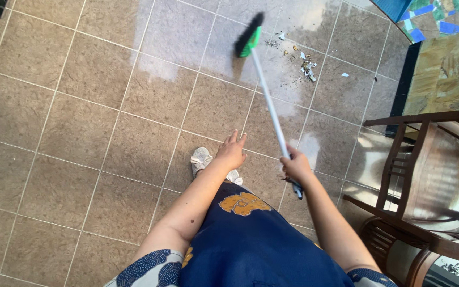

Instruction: The person sweeps debris across a tiled floor using a broom, navigating through a room with several wooden chairs.

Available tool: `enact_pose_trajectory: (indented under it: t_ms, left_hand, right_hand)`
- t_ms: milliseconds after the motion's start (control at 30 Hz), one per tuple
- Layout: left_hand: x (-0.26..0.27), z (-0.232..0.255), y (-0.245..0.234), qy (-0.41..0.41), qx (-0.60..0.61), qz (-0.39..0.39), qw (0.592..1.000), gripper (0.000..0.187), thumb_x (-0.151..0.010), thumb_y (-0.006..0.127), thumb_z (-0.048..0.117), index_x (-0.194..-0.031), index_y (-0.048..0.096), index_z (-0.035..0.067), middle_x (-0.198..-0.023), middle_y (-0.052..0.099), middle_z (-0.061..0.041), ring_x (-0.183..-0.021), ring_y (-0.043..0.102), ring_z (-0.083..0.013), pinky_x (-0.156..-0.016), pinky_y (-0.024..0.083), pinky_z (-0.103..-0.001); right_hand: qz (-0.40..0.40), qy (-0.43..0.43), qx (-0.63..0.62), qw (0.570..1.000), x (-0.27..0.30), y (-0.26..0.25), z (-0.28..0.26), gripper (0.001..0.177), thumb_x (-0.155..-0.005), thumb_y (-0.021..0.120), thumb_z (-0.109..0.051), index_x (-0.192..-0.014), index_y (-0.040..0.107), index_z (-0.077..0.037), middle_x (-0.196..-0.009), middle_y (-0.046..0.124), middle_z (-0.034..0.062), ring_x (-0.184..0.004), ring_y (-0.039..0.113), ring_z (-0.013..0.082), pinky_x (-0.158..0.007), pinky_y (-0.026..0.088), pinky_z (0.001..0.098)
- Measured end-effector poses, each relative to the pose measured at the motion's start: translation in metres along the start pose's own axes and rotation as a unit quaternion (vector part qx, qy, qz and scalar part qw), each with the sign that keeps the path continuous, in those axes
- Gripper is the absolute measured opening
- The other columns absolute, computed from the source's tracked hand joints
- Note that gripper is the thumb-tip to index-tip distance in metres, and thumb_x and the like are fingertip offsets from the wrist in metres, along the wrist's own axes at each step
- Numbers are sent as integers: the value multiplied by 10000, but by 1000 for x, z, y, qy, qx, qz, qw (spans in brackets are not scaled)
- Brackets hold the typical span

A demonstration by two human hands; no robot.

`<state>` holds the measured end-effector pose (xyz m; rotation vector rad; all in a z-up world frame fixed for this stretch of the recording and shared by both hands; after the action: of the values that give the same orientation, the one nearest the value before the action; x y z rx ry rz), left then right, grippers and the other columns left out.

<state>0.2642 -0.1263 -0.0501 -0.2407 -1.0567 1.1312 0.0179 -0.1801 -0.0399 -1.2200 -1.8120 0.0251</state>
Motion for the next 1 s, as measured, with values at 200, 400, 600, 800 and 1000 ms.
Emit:
enact_pose_trajectory:
  t_ms: [200,400,600,800,1000]
  left_hand:
    - [6,20,8,7,5,10,1000,838,-913,710,314,-1610,256,213,-1695,138,-158,-1520,235,-410,-1213,294,-508]
    - [25,10,21,-24,15,15,999,837,-901,717,317,-1603,270,225,-1700,123,-146,-1527,222,-401,-1209,294,-509]
    - [39,-5,39,-41,24,34,998,842,-894,725,314,-1603,276,232,-1698,125,-151,-1528,228,-400,-1200,309,-519]
    - [47,-13,42,-59,38,50,996,879,-894,739,326,-1616,245,237,-1698,127,-155,-1523,245,-400,-1199,312,-519]
    - [66,-43,36,-91,86,81,989,963,-866,758,297,-1634,180,228,-1681,139,-162,-1514,249,-392,-1193,304,-526]
  right_hand:
    - [-116,16,-91,989,13,34,37,635,-875,640,-71,-1497,527,-125,-680,575,23,-490,524,141,-421,436,316]
    - [-86,74,6,993,-2,-16,122,647,-882,658,-116,-1511,516,-175,-675,604,57,-513,561,144,-455,489,335]
    - [34,-22,150,988,-24,-64,90,673,-835,666,-127,-1497,543,-118,-804,722,119,-594,701,197,-574,576,350]
    - [14,-68,144,987,32,-46,27,691,-840,680,-135,-1508,503,-116,-756,703,118,-573,686,187,-550,559,344]
    - [-180,-13,5,984,92,55,-36,702,-880,664,-95,-1543,468,-218,-619,515,-1,-484,494,106,-423,422,287]
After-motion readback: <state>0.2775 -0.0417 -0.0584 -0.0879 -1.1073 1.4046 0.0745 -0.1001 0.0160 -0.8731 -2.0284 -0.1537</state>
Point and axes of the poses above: each hand's wrist, its own x-axis away from the middle knuckle, its own y-axis out of the palm, z = x × y, the point moved 8 cm from there along -x, towards the middle knuckle
